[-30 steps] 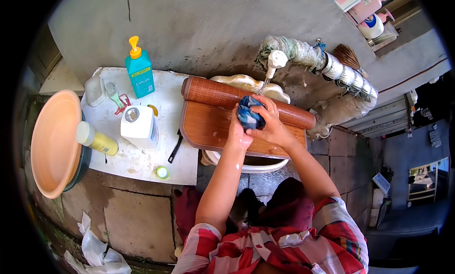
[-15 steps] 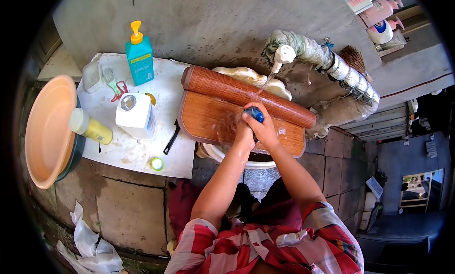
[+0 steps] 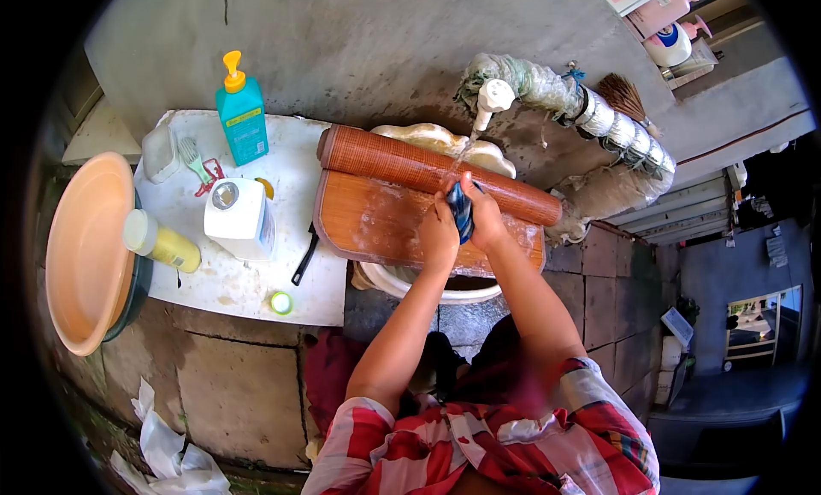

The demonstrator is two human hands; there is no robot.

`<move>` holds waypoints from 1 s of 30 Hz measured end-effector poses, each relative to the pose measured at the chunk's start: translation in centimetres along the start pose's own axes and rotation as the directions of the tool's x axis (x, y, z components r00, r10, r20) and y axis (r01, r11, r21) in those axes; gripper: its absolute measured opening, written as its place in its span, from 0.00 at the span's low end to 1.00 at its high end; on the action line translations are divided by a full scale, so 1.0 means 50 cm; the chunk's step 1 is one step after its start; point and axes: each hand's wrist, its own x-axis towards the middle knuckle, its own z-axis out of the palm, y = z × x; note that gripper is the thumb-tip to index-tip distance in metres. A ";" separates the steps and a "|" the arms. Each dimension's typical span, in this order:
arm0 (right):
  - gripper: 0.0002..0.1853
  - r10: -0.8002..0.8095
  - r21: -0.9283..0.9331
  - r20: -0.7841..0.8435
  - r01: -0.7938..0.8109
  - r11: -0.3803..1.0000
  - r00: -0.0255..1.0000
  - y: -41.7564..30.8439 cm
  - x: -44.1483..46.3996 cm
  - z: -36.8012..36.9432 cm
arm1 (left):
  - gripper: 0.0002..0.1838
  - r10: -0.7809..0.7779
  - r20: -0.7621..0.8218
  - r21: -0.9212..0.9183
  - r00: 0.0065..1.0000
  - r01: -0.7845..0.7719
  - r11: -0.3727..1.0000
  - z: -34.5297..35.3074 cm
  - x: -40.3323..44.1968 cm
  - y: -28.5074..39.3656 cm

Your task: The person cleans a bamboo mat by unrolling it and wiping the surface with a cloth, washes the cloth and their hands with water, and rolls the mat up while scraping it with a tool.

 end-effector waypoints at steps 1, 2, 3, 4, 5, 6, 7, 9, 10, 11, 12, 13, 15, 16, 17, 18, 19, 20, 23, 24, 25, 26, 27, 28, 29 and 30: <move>0.28 -0.045 0.152 0.094 0.030 0.988 0.995 -0.016 -0.004 0.004 | 0.23 0.009 0.004 0.004 1.000 -0.009 1.000 -0.003 0.004 0.007; 0.33 -0.054 0.092 0.059 0.049 0.995 0.997 -0.034 -0.014 0.005 | 0.21 0.139 -0.054 -0.122 0.989 -0.145 0.982 -0.009 0.010 0.014; 0.33 -0.064 0.095 0.057 0.058 0.994 0.996 -0.041 -0.019 -0.006 | 0.18 0.259 -0.126 -0.239 0.958 -0.282 0.929 -0.014 0.019 0.021; 0.32 0.049 -0.032 -0.003 -0.049 0.998 0.999 -0.051 -0.025 -0.022 | 0.16 0.297 -0.161 -0.328 0.941 -0.335 0.883 -0.021 0.034 0.024; 0.31 0.152 -0.151 -0.077 -0.163 0.975 0.985 -0.063 -0.027 -0.039 | 0.16 0.316 -0.148 -0.461 0.937 -0.348 0.816 -0.029 0.046 0.026; 0.29 0.220 -0.104 -0.094 -0.229 0.968 0.971 -0.064 -0.014 -0.066 | 0.16 0.235 -0.050 -0.561 0.971 -0.222 0.797 -0.047 0.054 0.028; 0.29 0.213 -0.104 -0.093 -0.222 0.970 0.973 -0.065 -0.003 -0.077 | 0.17 0.160 0.057 -0.642 0.985 -0.086 0.761 -0.063 0.055 0.038; 0.25 0.073 0.168 0.007 -0.073 0.983 0.997 -0.077 0.007 -0.081 | 0.21 0.097 -0.006 -0.749 0.995 -0.069 0.659 -0.082 0.046 0.062; 0.17 0.080 0.256 -0.001 -0.077 0.964 0.997 -0.092 0.009 -0.074 | 0.21 0.047 -0.005 -0.756 0.999 -0.034 0.654 -0.090 0.051 0.063; 0.17 0.073 0.259 0.001 -0.070 0.963 0.997 -0.105 0.011 -0.066 | 0.20 -0.004 -0.004 -0.762 1.000 0.000 0.647 -0.097 0.056 0.062; 0.17 0.032 0.272 0.006 -0.032 0.962 0.999 -0.122 0.006 -0.045 | 0.21 -0.002 0.001 -0.714 1.000 0.002 0.700 -0.101 0.057 0.058; 0.18 -0.010 0.286 0.013 0.005 0.958 1.000 -0.132 0.006 -0.033 | 0.21 0.005 -0.002 -0.711 1.000 -0.005 0.703 -0.102 0.057 0.054; 0.22 -0.023 0.333 0.066 -0.001 0.943 0.998 -0.135 0.016 -0.029 | 0.22 0.014 0.084 -0.718 0.996 0.051 0.694 -0.099 0.055 0.051; 0.21 -0.045 0.281 0.069 0.024 0.960 0.997 -0.132 0.025 -0.023 | 0.23 0.031 0.108 -0.730 0.994 0.058 0.681 -0.093 0.052 0.050; 0.21 -0.066 0.227 0.073 0.048 0.973 0.995 -0.129 0.034 -0.018 | 0.24 0.029 0.127 -0.744 0.992 0.076 0.664 -0.088 0.051 0.049; 0.18 -0.066 0.190 -0.008 0.066 0.980 0.998 -0.128 0.039 -0.003 | 0.25 0.022 0.128 -0.757 0.992 0.084 0.648 -0.083 0.050 0.050; 0.18 -0.068 0.190 -0.009 0.068 0.979 0.998 -0.129 0.046 -0.001 | 0.26 0.014 0.130 -0.771 0.991 0.092 0.630 -0.080 0.050 0.050; 0.15 -0.048 0.027 -0.102 0.051 0.998 0.994 -0.129 0.054 0.000 | 0.26 0.015 0.131 -0.771 0.991 0.092 0.630 -0.080 0.051 0.049; 0.09 -0.077 -0.128 -0.219 0.049 0.991 0.973 -0.140 0.060 0.015 | 0.30 -0.054 0.144 -0.785 0.988 0.148 0.602 -0.085 0.049 0.056; 0.08 -0.101 -0.083 -0.225 0.084 0.993 0.969 -0.139 0.065 0.012 | 0.31 -0.059 0.113 -0.788 0.992 0.126 0.602 -0.085 0.044 0.060; 0.06 -0.125 -0.038 -0.232 0.120 0.992 0.964 -0.137 0.070 0.008 | 0.32 -0.064 0.082 -0.791 0.995 0.105 0.603 -0.082 0.040 0.063; 0.06 -0.143 0.011 -0.199 0.148 0.989 0.969 -0.128 0.078 -0.001 | 0.35 -0.044 0.055 -0.815 0.998 0.070 0.575 -0.078 0.038 0.063; 0.06 -0.143 0.010 -0.200 0.148 0.989 0.969 -0.127 0.072 0.001 | 0.35 -0.044 0.055 -0.815 0.997 0.071 0.575 -0.073 0.037 0.063; 0.08 -0.160 0.079 -0.122 0.171 0.982 0.979 -0.125 0.064 0.001 | 0.36 -0.065 0.057 -0.824 0.996 0.084 0.560 -0.069 0.036 0.064; 0.10 -0.182 0.148 -0.045 0.187 0.971 0.982 -0.124 0.056 0.002 | 0.37 -0.085 0.060 -0.833 0.995 0.097 0.545 -0.063 0.035 0.066; 0.10 -0.183 0.145 -0.043 0.188 0.972 0.982 -0.121 0.052 -0.002 | 0.39 -0.152 -0.001 -0.784 0.988 0.093 0.614 -0.057 0.027 0.077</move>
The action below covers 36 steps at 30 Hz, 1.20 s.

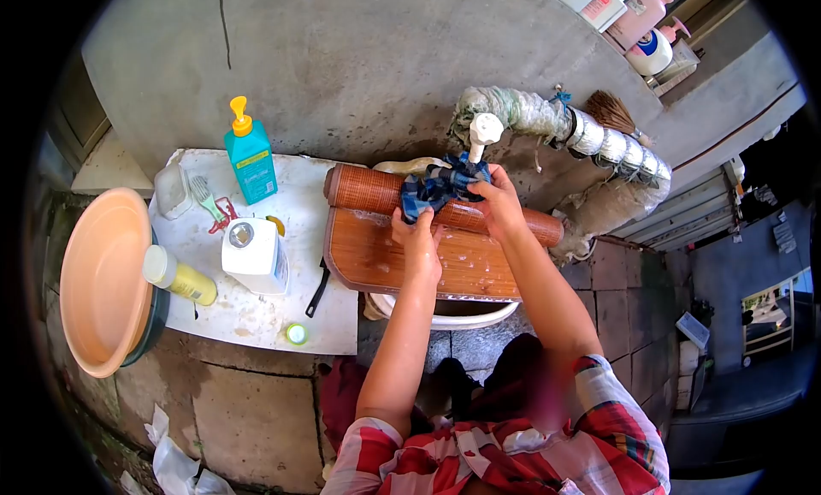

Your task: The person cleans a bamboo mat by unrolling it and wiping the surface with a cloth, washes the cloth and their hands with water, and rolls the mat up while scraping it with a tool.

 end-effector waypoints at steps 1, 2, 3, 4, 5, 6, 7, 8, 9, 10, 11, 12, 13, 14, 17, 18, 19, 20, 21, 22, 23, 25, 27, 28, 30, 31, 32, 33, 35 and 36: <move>0.14 -0.077 -0.114 0.075 0.085 0.990 0.994 0.003 -0.004 -0.007 | 0.39 0.000 -0.001 -0.003 1.000 0.000 1.000 0.004 0.000 -0.002; 0.17 -0.142 -0.219 0.158 0.175 0.960 0.977 0.006 -0.010 -0.015 | 0.40 -0.041 0.008 0.011 0.999 0.040 0.999 0.007 0.000 -0.003; 0.17 -0.140 -0.219 0.160 0.173 0.960 0.977 -0.001 -0.027 -0.014 | 0.41 -0.082 0.017 0.025 0.997 0.081 0.996 0.006 0.000 -0.002; 0.19 -0.041 -0.377 0.308 0.161 0.912 0.951 -0.017 -0.051 -0.009 | 0.41 -0.082 0.015 0.025 0.997 0.081 0.996 0.001 0.002 -0.003; 0.21 0.081 -0.523 0.429 0.174 0.834 0.900 -0.029 -0.065 -0.011 | 0.37 -0.061 0.136 -0.025 0.989 0.065 0.998 -0.005 0.007 -0.004; 0.26 0.204 -0.516 0.537 0.128 0.847 0.819 -0.033 -0.069 -0.012 | 0.34 -0.034 0.254 -0.076 0.967 0.055 0.996 -0.009 0.009 -0.001; 0.27 0.183 -0.499 0.577 0.166 0.851 0.796 -0.035 -0.082 -0.014 | 0.30 -0.001 0.368 -0.127 0.930 0.051 0.991 -0.011 0.008 0.000; 0.28 0.133 -0.503 0.520 0.177 0.846 0.844 -0.036 -0.095 -0.013 | 0.25 0.014 0.297 -0.125 0.955 0.024 0.992 -0.014 -0.001 -0.005; 0.30 0.082 -0.509 0.460 0.187 0.840 0.884 -0.038 -0.104 -0.012 | 0.25 -0.023 0.282 -0.158 0.959 0.070 0.985 -0.021 0.001 -0.005; 0.30 0.080 -0.508 0.460 0.189 0.840 0.884 -0.032 -0.102 -0.016 | 0.25 -0.031 0.319 -0.192 0.947 0.097 0.977 -0.023 0.005 -0.007; 0.32 0.030 -0.609 0.420 0.257 0.750 0.907 -0.020 -0.096 -0.025 | 0.25 -0.039 0.357 -0.223 0.933 0.126 0.967 -0.024 0.010 -0.010; 0.35 -0.026 -0.700 0.383 0.309 0.643 0.923 -0.013 -0.097 -0.026 | 0.26 -0.092 0.365 -0.217 0.927 0.181 0.959 -0.016 0.003 -0.002; 0.35 -0.029 -0.700 0.381 0.308 0.645 0.924 -0.005 -0.099 -0.027 | 0.27 -0.145 0.372 -0.212 0.917 0.235 0.949 -0.006 -0.004 0.005; 0.38 -0.048 -0.733 0.396 0.347 0.584 0.917 0.005 -0.102 -0.026 | 0.30 -0.121 0.399 -0.148 0.909 0.194 0.970 0.003 -0.015 0.009; 0.32 -0.088 -0.725 0.338 0.319 0.611 0.937 0.047 -0.067 -0.044 | 0.45 -0.137 0.567 0.057 0.812 0.127 0.990 0.005 -0.014 0.009; 0.26 -0.024 -0.633 0.191 0.141 0.761 0.981 0.036 -0.051 -0.047 | 0.50 -0.130 0.645 0.126 0.753 0.063 0.990 0.004 -0.013 0.017; 0.20 0.071 -0.492 0.057 -0.034 0.870 0.996 0.027 -0.035 -0.047 | 0.49 -0.213 0.568 0.112 0.795 0.181 0.977 0.009 -0.023 0.025; 0.13 -0.052 -0.350 -0.026 0.039 0.936 0.998 0.028 -0.020 -0.040 | 0.49 -0.204 0.578 0.047 0.790 0.216 0.975 0.005 -0.018 0.025; 0.13 -0.030 -0.265 -0.071 0.010 0.964 0.997 0.006 -0.020 -0.027 | 0.48 -0.194 0.587 -0.017 0.786 0.252 0.968 0.001 -0.014 0.027; 0.15 -0.102 -0.275 -0.062 0.082 0.958 0.993 0.001 -0.010 -0.028 | 0.45 -0.196 0.559 -0.071 0.806 0.282 0.957 0.001 -0.013 0.027; 0.17 -0.174 -0.285 -0.052 0.152 0.946 0.983 -0.004 -0.002 -0.027 | 0.43 -0.166 0.581 -0.124 0.797 0.289 0.949 -0.005 -0.008 0.027; 0.19 -0.180 -0.265 0.000 0.174 0.948 0.984 -0.018 -0.007 -0.008 | 0.41 -0.138 0.610 -0.237 0.780 0.346 0.908 -0.011 0.003 0.029; 0.20 -0.187 -0.241 0.047 0.193 0.951 0.981 -0.017 -0.008 -0.005 | 0.41 -0.121 0.594 -0.282 0.795 0.347 0.894 -0.014 0.007 0.029; 0.22 -0.273 -0.432 0.173 0.321 0.842 0.947 -0.010 -0.007 -0.009 | 0.41 -0.101 0.579 -0.329 0.809 0.345 0.879 -0.015 0.007 0.030; 0.22 -0.282 -0.712 0.365 0.461 0.530 0.887 -0.023 -0.026 0.003 | 0.41 -0.129 0.543 -0.347 0.829 0.362 0.865 -0.018 0.008 0.030; 0.22 -0.281 -0.711 0.364 0.460 0.532 0.888 -0.015 -0.021 -0.003 | 0.41 -0.156 0.509 -0.365 0.846 0.377 0.851 -0.021 0.008 0.029; 0.22 -0.191 -0.580 0.368 0.385 0.718 0.910 -0.001 -0.009 -0.017 | 0.42 -0.215 0.446 -0.383 0.869 0.402 0.831 -0.021 0.010 0.026; 0.22 -0.101 -0.424 0.386 0.274 0.863 0.917 0.013 0.001 -0.031 | 0.42 -0.217 0.445 -0.381 0.869 0.403 0.832 -0.027 0.014 0.020; 0.21 -0.141 -0.420 0.367 0.299 0.857 0.919 0.030 0.011 -0.056 | 0.42 -0.227 0.420 -0.426 0.879 0.412 0.805 -0.039 0.021 0.008; 0.21 -0.166 -0.506 0.236 0.267 0.820 0.957 0.037 0.014 -0.066 | 0.42 -0.229 0.419 -0.423 0.879 0.412 0.807 -0.040 0.019 0.008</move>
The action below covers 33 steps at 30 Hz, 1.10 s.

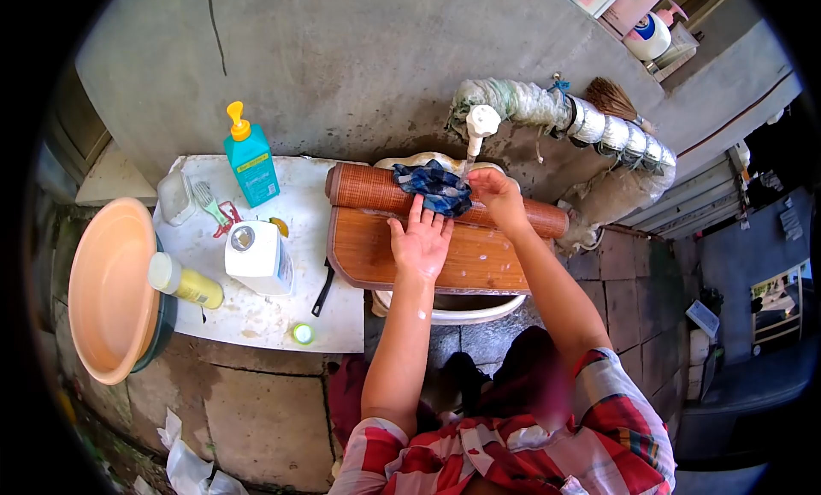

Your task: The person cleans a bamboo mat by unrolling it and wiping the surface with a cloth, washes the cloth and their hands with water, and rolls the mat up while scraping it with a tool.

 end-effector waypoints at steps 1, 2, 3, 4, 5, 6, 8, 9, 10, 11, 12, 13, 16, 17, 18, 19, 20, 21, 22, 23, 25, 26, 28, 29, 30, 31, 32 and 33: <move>0.20 0.047 -0.081 -0.131 -0.058 0.995 0.990 0.012 -0.003 -0.004 | 0.42 0.002 0.007 -0.028 1.000 -0.002 1.000 -0.001 -0.002 0.000; 0.15 0.036 -0.182 -0.169 -0.067 0.981 0.985 0.033 -0.006 -0.008 | 0.43 0.004 0.014 -0.056 1.000 -0.003 0.998 -0.002 -0.004 -0.001; 0.15 0.039 -0.179 -0.172 -0.070 0.981 0.984 0.028 -0.012 -0.005 | 0.43 0.001 0.012 -0.053 1.000 -0.001 0.999 -0.009 -0.003 -0.002; 0.19 0.226 -0.138 -0.173 -0.251 0.958 0.959 0.012 -0.021 0.003 | 0.43 0.004 0.055 -0.056 0.998 -0.001 0.998 -0.018 -0.001 -0.002; 0.26 0.404 -0.098 -0.166 -0.423 0.901 0.900 -0.001 -0.028 0.012 | 0.44 0.007 0.100 -0.059 0.995 -0.001 0.998 -0.027 0.002 -0.003; 0.37 0.416 -0.117 -0.139 -0.432 0.894 0.899 -0.009 -0.035 0.021 | 0.44 0.004 0.099 -0.056 0.995 0.002 0.998 -0.019 -0.004 -0.003; 0.36 0.437 -0.104 -0.125 -0.450 0.887 0.891 -0.024 -0.041 0.041 | 0.44 0.039 -0.004 0.121 0.999 -0.039 0.992 -0.005 -0.017 -0.002; 0.35 0.457 -0.093 -0.109 -0.467 0.879 0.883 -0.029 -0.043 0.050 | 0.44 0.040 -0.007 0.126 0.999 -0.039 0.991 0.008 -0.024 -0.002; 0.24 0.417 -0.030 -0.122 -0.423 0.906 0.901 -0.009 -0.035 0.055 | 0.44 0.138 -0.069 0.241 0.988 -0.118 0.963 0.023 -0.030 -0.001; 0.24 0.418 -0.022 -0.120 -0.424 0.905 0.900 0.016 -0.026 0.050 | 0.43 0.241 -0.115 0.359 0.964 -0.186 0.915 0.036 -0.037 0.001; 0.18 0.332 0.081 -0.108 -0.324 0.942 0.937 0.043 -0.017 0.039 | 0.43 0.254 -0.025 0.347 0.967 -0.230 0.909 0.045 -0.045 0.014; 0.13 0.239 0.185 -0.105 -0.218 0.958 0.965 0.043 -0.012 0.039 | 0.42 0.230 0.029 0.303 0.973 -0.228 0.925 0.074 -0.067 0.030; 0.10 0.088 0.075 -0.214 -0.073 0.994 0.973 0.040 -0.013 0.039 | 0.40 0.122 0.453 -0.052 0.883 -0.110 0.993 0.105 -0.085 0.072; 0.09 -0.017 -0.013 -0.253 0.014 1.000 0.967 0.040 -0.015 0.038 | 0.40 0.121 0.451 -0.041 0.884 -0.115 0.993 0.120 -0.094 0.078; 0.09 -0.003 -0.016 -0.236 -0.001 1.000 0.972 0.041 -0.015 0.035 | 0.38 0.148 0.495 -0.073 0.856 -0.129 0.989 0.135 -0.102 0.078; 0.09 0.001 -0.008 -0.238 -0.003 1.000 0.971 0.044 -0.014 0.036 | 0.37 0.175 0.537 -0.107 0.825 -0.139 0.984 0.144 -0.106 0.077; 0.10 0.004 -0.020 -0.238 -0.008 1.000 0.971 0.047 -0.013 0.036 | 0.36 0.177 0.553 -0.124 0.814 -0.130 0.984 0.147 -0.107 0.076; 0.10 0.005 -0.035 -0.236 -0.013 0.999 0.972 0.049 -0.012 0.034 | 0.36 0.176 0.551 -0.121 0.816 -0.130 0.984 0.144 -0.105 0.076; 0.13 0.065 0.013 -0.231 -0.064 0.998 0.971 0.051 -0.010 0.034 | 0.36 0.183 0.557 -0.133 0.810 -0.131 0.982 0.140 -0.101 0.075; 0.13 0.067 0.014 -0.229 -0.065 0.998 0.971 0.053 -0.012 0.035 | 0.36 0.192 0.562 -0.145 0.805 -0.132 0.981 0.137 -0.099 0.075; 0.19 0.275 0.030 -0.264 -0.277 0.960 0.925 0.027 -0.018 0.045 | 0.36 0.189 0.564 -0.148 0.804 -0.127 0.981 0.136 -0.098 0.074; 0.19 0.276 0.032 -0.263 -0.277 0.960 0.924 0.032 -0.016 0.047 | 0.36 0.184 0.568 -0.151 0.802 -0.118 0.981 0.136 -0.097 0.074; 0.23 0.226 -0.077 -0.291 -0.258 0.963 0.930 0.059 -0.006 0.049 | 0.36 0.183 0.567 -0.149 0.803 -0.118 0.982 0.137 -0.096 0.074; 0.23 0.227 -0.075 -0.295 -0.260 0.963 0.928 0.075 0.004 0.050 | 0.37 0.182 0.567 -0.149 0.803 -0.118 0.982 0.138 -0.094 0.074; 0.20 0.128 -0.109 -0.274 -0.163 0.981 0.953 0.081 0.014 0.056 | 0.37 0.179 0.567 -0.146 0.804 -0.115 0.983 0.137 -0.093 0.073; 0.18 0.026 -0.142 -0.247 -0.063 0.988 0.969 0.086 0.020 0.059 | 0.37 0.182 0.571 -0.151 0.801 -0.115 0.982 0.136 -0.092 0.073; 0.18 0.026 -0.142 -0.248 -0.063 0.988 0.968 0.089 0.021 0.054 | 0.37 0.186 0.575 -0.156 0.797 -0.116 0.981 0.134 -0.091 0.073; 0.15 0.128 -0.030 -0.197 -0.137 0.990 0.972 0.053 0.017 0.052 | 0.37 0.185 0.575 -0.155 0.797 -0.116 0.981 0.133 -0.089 0.074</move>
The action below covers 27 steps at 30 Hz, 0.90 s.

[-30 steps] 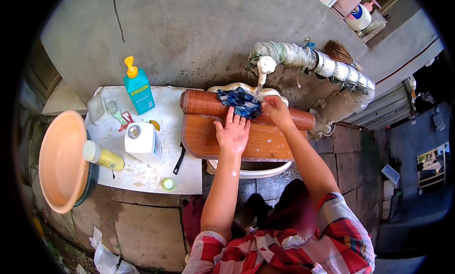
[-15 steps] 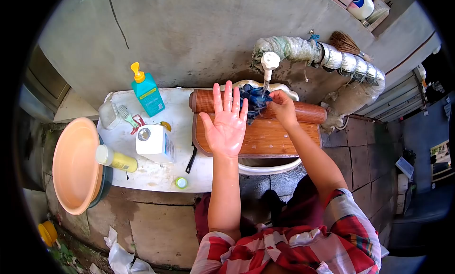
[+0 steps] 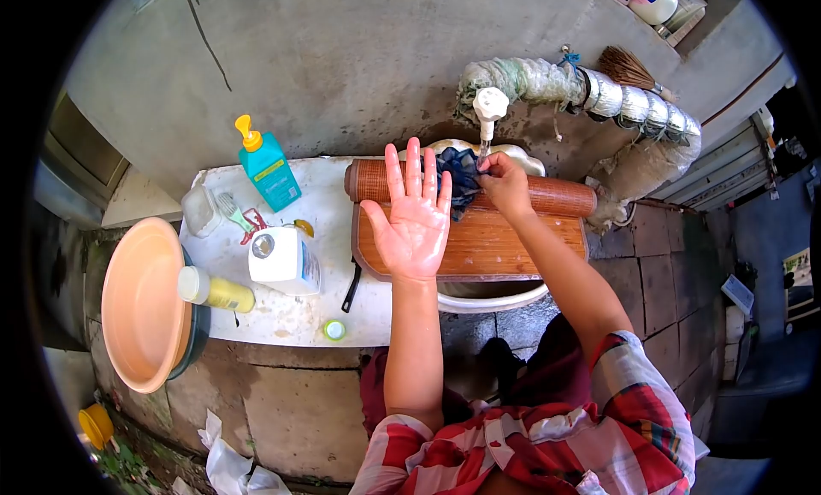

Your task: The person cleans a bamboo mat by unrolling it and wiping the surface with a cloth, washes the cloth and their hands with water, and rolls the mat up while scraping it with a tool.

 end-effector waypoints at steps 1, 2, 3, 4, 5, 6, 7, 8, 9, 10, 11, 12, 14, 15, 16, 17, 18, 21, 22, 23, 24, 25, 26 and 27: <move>0.13 0.093 0.089 0.066 -0.099 0.991 0.993 -0.022 -0.006 -0.001 | 0.37 -0.004 0.012 -0.008 1.000 0.005 1.000 -0.002 0.000 0.001; 0.13 0.094 0.090 0.067 -0.099 0.991 0.993 -0.026 -0.010 0.000 | 0.38 -0.009 0.023 -0.017 1.000 0.010 1.000 -0.004 0.000 0.002; 0.11 -0.163 0.036 0.009 0.162 0.986 0.987 -0.026 -0.015 0.001 | 0.38 -0.011 0.022 -0.016 1.000 0.011 1.000 -0.006 0.001 0.004; 0.11 -0.411 -0.032 -0.035 0.410 0.912 0.911 -0.026 -0.018 0.002 | 0.38 -0.007 0.020 -0.008 1.000 0.007 1.000 -0.007 0.001 0.005; 0.11 -0.411 -0.032 -0.037 0.410 0.912 0.911 -0.025 -0.017 0.001 | 0.38 -0.003 0.018 -0.002 1.000 0.003 1.000 -0.009 0.002 0.006; 0.11 -0.287 0.083 -0.014 0.287 0.954 0.958 -0.018 -0.014 -0.003 | 0.38 -0.006 0.018 -0.003 1.000 0.006 1.000 -0.010 0.002 0.007; 0.11 -0.163 0.193 0.023 0.155 0.969 0.986 -0.012 -0.013 -0.007 | 0.39 -0.004 0.020 0.009 1.000 0.004 1.000 -0.011 0.003 0.006; 0.11 -0.164 0.192 0.019 0.157 0.969 0.986 -0.002 -0.013 -0.005 | 0.39 -0.002 0.024 0.020 1.000 0.002 1.000 -0.012 0.004 0.006; 0.13 -0.121 0.124 -0.014 0.122 0.985 0.993 0.006 -0.014 -0.001 | 0.39 -0.004 0.026 0.019 1.000 0.004 1.000 -0.015 0.004 0.005; 0.15 -0.082 0.057 -0.048 0.084 0.995 0.996 0.013 -0.013 0.001 | 0.39 -0.009 0.035 0.007 0.999 0.009 1.000 -0.018 0.003 0.004; 0.15 -0.084 0.056 -0.048 0.087 0.995 0.995 0.020 -0.014 0.001 | 0.38 -0.013 0.043 -0.005 0.999 0.013 1.000 -0.020 0.003 0.004; 0.17 -0.069 -0.068 -0.071 0.065 0.996 0.995 0.013 -0.021 0.004 | 0.38 -0.014 0.045 -0.004 0.999 0.015 1.000 -0.018 0.002 0.003; 0.22 -0.048 -0.309 -0.125 0.007 0.951 0.991 -0.002 -0.033 0.006 | 0.38 -0.012 -0.009 0.015 1.000 0.012 1.000 -0.014 0.000 -0.001; 0.22 -0.048 -0.306 -0.130 0.006 0.952 0.990 0.005 -0.025 0.003 | 0.38 -0.017 -0.008 0.016 1.000 0.017 1.000 -0.015 -0.001 -0.003; 0.20 -0.035 -0.266 -0.033 0.025 0.964 0.999 0.016 -0.008 0.001 | 0.38 0.000 -0.044 0.033 0.999 0.002 0.999 -0.019 -0.002 -0.005; 0.18 -0.027 -0.225 0.065 0.041 0.974 0.998 0.028 0.004 -0.003 | 0.37 0.018 -0.078 0.051 0.997 -0.014 0.999 -0.026 -0.003 -0.006; 0.18 -0.028 -0.222 0.061 0.041 0.974 0.998 0.019 0.004 -0.003 | 0.37 0.014 -0.076 0.053 0.997 -0.010 0.999 -0.043 -0.007 -0.002; 0.14 -0.104 0.347 -0.164 0.156 0.925 0.981 -0.073 -0.013 -0.001 | 0.36 0.077 -0.261 -0.011 0.962 -0.083 0.996 -0.094 -0.018 0.009; 0.14 -0.105 0.349 -0.163 0.157 0.924 0.981 -0.102 -0.019 0.000 | 0.36 0.078 -0.260 -0.009 0.962 -0.084 0.996 -0.092 -0.019 0.009; 0.14 -0.181 0.423 -0.235 0.268 0.866 0.955 -0.126 -0.022 0.000 | 0.36 0.079 -0.284 -0.022 0.956 -0.089 0.996 -0.092 -0.020 0.008; 0.14 -0.247 0.482 -0.315 0.378 0.790 0.917 -0.136 -0.025 -0.001 | 0.35 0.076 -0.308 -0.037 0.949 -0.091 0.995 -0.090 -0.021 0.004; 0.14 -0.252 0.509 -0.297 0.376 0.774 0.921 -0.134 -0.028 -0.004 | 0.35 0.069 -0.308 -0.040 0.949 -0.085 0.996 -0.088 -0.021 0.000; 0.14 -0.253 0.506 -0.302 0.380 0.774 0.919 -0.122 -0.030 -0.006 | 0.35 0.064 -0.302 -0.035 0.951 -0.079 0.996 -0.087 -0.020 -0.004; 0.14 -0.269 0.456 -0.189 0.327 0.828 0.945 -0.098 -0.028 -0.005 | 0.35 0.062 -0.294 -0.031 0.954 -0.075 0.997 -0.085 -0.018 -0.006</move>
